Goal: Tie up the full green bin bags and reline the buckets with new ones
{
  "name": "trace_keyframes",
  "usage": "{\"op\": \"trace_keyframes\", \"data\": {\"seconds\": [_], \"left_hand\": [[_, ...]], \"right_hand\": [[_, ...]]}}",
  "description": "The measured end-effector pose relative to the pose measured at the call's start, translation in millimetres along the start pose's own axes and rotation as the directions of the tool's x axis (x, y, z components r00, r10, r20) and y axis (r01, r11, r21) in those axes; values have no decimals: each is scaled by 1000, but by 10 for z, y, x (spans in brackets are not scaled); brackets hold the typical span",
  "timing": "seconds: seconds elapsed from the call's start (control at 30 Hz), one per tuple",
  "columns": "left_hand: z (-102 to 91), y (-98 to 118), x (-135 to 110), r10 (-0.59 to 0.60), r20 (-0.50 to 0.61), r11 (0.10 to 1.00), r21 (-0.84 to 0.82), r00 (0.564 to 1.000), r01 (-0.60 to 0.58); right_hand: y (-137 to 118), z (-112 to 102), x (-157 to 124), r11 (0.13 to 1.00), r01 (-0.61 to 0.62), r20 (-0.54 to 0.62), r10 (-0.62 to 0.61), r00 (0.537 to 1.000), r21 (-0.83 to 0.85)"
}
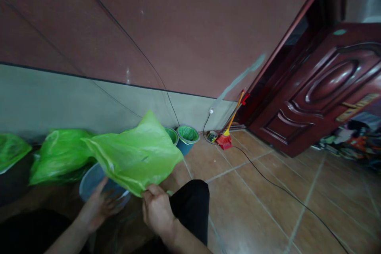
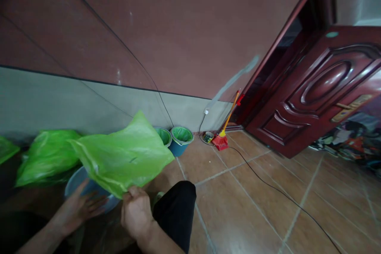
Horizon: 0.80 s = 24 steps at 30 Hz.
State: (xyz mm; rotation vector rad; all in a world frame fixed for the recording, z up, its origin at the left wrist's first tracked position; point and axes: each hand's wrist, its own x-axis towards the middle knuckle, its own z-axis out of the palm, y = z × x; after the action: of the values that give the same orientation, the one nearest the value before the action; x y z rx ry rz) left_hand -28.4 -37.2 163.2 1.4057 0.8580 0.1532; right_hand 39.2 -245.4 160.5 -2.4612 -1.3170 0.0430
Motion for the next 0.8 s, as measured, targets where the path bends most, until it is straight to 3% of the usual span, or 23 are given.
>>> {"op": "trace_keyframes", "data": {"seconds": [0.03,0.1,0.17,0.23,0.27,0.3,0.33,0.37,0.4,0.43,0.47,0.5,0.53,0.6,0.7,0.8], "left_hand": [[150,-96,-85,-133,130,975,-160,983,153],[370,-198,-195,-243,325,873,-337,914,352],[454,-225,-211,-219,302,869,-372,928,327],[410,-230,-165,-190,219,891,-372,957,262],[354,-232,-134,-189,196,895,-370,962,251],[287,-232,-107,-195,185,893,-372,963,252],[216,-230,-86,-205,185,889,-377,961,262],[149,-225,-75,-213,186,884,-383,959,270],[93,-218,-74,-220,179,881,-386,959,274],[50,-211,-81,-227,168,879,-388,959,276],[21,-206,-95,-228,154,880,-390,961,271],[3,-205,-113,-227,152,882,-387,962,269],[-5,-211,-133,-225,159,884,-380,961,270],[-14,-245,-164,-213,171,895,-361,962,263],[-60,-366,-166,-176,104,933,-300,979,200],[-153,-535,-125,-120,-43,975,-195,992,110]], "right_hand": [[-71,121,-8,999,37,57,-35,998,-26],[-187,325,-38,993,109,137,-102,985,-43],[-262,462,-94,985,170,130,-173,976,37],[-289,540,-170,957,172,19,-181,983,232],[-283,563,-210,923,113,-57,-99,993,368],[-266,583,-245,854,-5,-107,71,992,521],[-239,602,-272,713,-175,-75,305,949,679],[-206,622,-287,474,-358,63,531,845,805],[-171,644,-288,162,-495,272,672,689,853],[-137,669,-272,-146,-553,484,691,536,820],[-109,695,-238,-388,-547,649,619,442,742],[-86,721,-188,-543,-508,743,524,416,668],[-69,746,-124,-627,-453,771,462,438,633],[-39,786,28,-669,-350,740,480,470,656],[34,822,217,-607,-261,657,650,382,751],[133,858,265,-521,-221,565,736,373,824]]}}
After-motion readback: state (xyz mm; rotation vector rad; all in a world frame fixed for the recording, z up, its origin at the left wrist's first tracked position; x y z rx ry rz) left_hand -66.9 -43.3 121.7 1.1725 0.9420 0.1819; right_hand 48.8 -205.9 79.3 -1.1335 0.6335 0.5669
